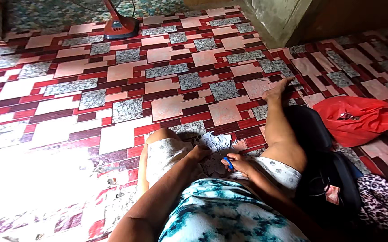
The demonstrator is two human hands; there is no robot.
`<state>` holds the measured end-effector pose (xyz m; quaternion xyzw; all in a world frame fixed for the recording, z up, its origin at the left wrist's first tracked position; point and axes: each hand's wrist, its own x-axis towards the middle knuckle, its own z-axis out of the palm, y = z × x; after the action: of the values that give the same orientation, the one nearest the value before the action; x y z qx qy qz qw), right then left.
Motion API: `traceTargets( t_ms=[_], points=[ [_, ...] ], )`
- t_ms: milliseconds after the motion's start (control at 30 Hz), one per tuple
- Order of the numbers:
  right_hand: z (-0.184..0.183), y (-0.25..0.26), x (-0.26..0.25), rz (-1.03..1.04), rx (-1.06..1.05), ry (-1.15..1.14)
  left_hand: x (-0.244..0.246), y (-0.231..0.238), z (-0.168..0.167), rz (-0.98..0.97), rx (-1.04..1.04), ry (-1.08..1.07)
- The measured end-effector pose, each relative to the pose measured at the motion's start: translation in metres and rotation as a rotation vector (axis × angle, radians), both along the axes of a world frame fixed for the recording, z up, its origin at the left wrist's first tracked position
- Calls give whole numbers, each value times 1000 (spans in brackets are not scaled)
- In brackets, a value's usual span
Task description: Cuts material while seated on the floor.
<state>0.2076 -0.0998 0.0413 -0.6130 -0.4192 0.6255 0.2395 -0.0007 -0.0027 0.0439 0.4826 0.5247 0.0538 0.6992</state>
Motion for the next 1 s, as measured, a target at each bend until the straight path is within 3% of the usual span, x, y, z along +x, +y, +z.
traceTargets(
  t_ms=[467,1000],
  points=[
    [-7,-1,0,-35,106,26,-1,1,-1,-18,9,1],
    [-2,-1,-1,17,13,45,1,1,-4,-16,17,0]
  ],
)
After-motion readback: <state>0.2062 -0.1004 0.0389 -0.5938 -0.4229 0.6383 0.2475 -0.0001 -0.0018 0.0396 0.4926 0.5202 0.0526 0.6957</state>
